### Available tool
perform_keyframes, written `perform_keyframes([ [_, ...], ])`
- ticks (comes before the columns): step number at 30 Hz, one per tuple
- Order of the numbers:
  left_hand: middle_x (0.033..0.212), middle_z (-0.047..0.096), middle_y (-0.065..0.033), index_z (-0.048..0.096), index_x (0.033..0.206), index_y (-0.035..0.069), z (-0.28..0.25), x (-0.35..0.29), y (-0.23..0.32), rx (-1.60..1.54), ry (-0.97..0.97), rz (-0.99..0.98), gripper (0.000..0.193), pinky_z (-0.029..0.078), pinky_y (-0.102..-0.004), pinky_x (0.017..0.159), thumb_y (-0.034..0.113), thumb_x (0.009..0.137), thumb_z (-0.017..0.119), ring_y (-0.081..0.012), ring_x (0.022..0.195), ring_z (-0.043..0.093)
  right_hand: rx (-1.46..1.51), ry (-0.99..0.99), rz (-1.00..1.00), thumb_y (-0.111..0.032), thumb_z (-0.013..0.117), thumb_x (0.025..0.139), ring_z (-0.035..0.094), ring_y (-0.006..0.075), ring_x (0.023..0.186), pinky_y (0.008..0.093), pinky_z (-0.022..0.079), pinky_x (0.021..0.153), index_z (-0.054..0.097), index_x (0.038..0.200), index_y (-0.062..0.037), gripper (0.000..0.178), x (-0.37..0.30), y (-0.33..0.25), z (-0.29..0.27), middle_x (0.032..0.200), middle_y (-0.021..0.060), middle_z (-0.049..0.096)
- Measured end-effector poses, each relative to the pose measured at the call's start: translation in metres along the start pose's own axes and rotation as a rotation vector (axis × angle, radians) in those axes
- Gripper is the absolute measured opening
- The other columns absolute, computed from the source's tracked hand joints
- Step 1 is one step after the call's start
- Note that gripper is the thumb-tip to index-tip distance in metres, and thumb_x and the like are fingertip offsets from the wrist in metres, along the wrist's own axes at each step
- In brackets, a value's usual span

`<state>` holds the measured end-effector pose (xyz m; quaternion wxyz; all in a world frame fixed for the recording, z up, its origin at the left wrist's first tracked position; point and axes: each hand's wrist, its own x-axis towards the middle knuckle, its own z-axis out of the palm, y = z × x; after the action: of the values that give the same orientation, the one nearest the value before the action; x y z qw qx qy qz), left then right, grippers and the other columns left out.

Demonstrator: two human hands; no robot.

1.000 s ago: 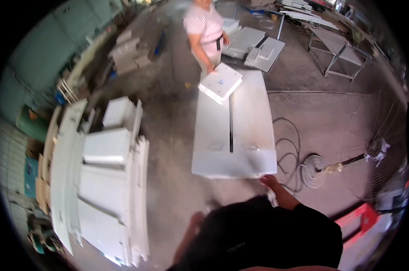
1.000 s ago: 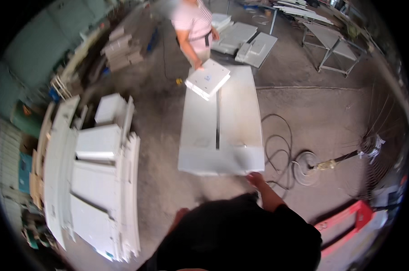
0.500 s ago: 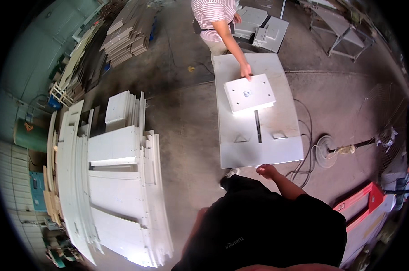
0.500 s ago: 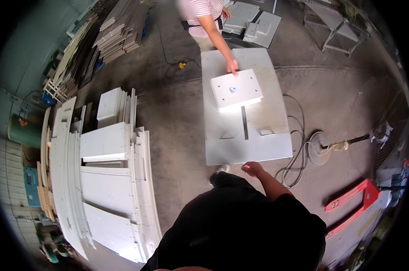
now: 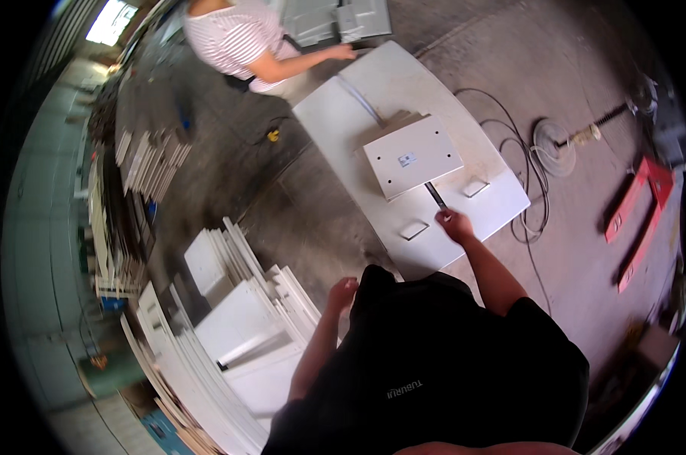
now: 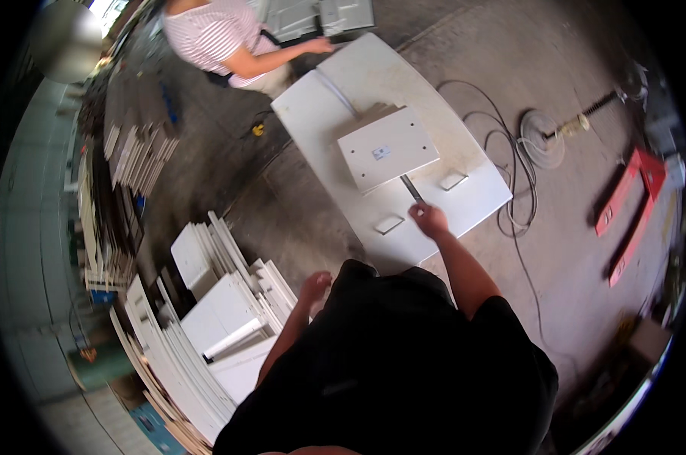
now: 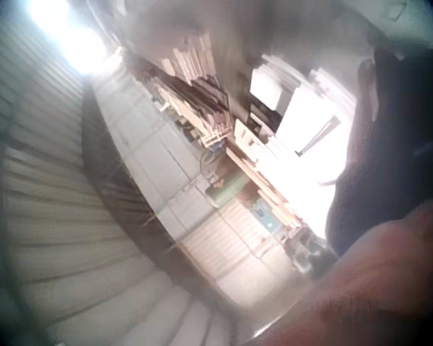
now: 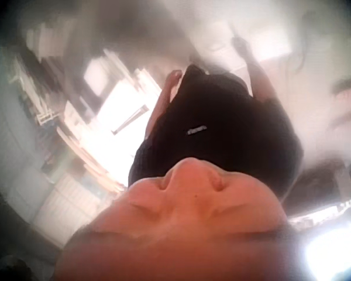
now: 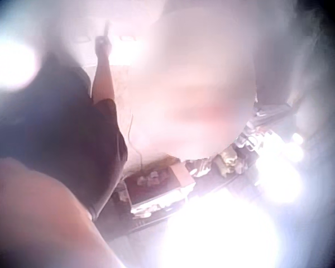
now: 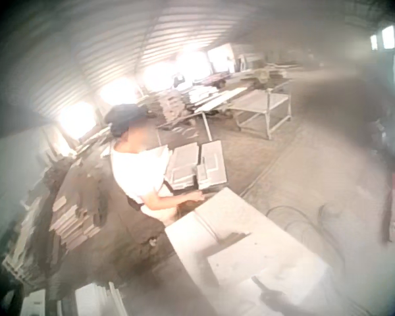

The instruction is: The person assembles white cabinet components in a workshop, working alongside a coworker. They pick up white panels and long white strips, aligning the strips into grooves on the panels and stacking the assembled units. The process involves repeated handling of panels and strips to build up a stack of finished components.

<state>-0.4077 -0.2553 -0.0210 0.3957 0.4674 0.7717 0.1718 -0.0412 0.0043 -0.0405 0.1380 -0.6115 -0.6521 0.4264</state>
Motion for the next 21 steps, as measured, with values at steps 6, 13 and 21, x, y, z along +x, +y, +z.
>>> perform_keyframes([
  [6,0.103,0.067,-0.0136,0.058,0.114,0.004,-0.054,0.261,0.111,0.104,-0.249,0.39,0.039,0.052,-0.0445,0.079,0.035,0.089,0.065,-0.0344,0.093,0.065,0.197,0.345,0.481,-0.062,0.065,0.08,0.06,0.0321,0.112,0.0407,0.049,0.092,0.04,0.14,-0.0051,0.087,0.087,-0.002,-0.055,0.135,0.0187,0.055],
  [13,0.131,0.049,-0.0168,0.036,0.138,0.006,-0.088,0.424,0.193,0.581,-0.363,0.554,0.085,0.053,-0.0459,0.082,0.028,0.07,0.082,-0.0374,0.103,0.061,0.206,0.151,0.625,-0.061,0.076,0.07,0.067,0.0238,0.088,0.0327,0.059,0.065,0.034,0.146,-0.0055,0.102,0.172,-0.031,-0.067,0.124,0.0184,0.06],
  [21,0.123,0.054,-0.0183,0.043,0.133,0.006,-0.064,0.486,0.181,0.657,-0.484,0.683,0.071,0.053,-0.0464,0.085,0.012,0.071,0.077,-0.0383,0.104,0.061,-0.187,-0.074,0.64,-0.068,0.075,0.062,0.057,0.033,0.119,0.0389,0.044,0.1,0.043,0.144,-0.0078,0.106,0.243,-0.08,-0.071,0.126,0.0177,0.062],
])
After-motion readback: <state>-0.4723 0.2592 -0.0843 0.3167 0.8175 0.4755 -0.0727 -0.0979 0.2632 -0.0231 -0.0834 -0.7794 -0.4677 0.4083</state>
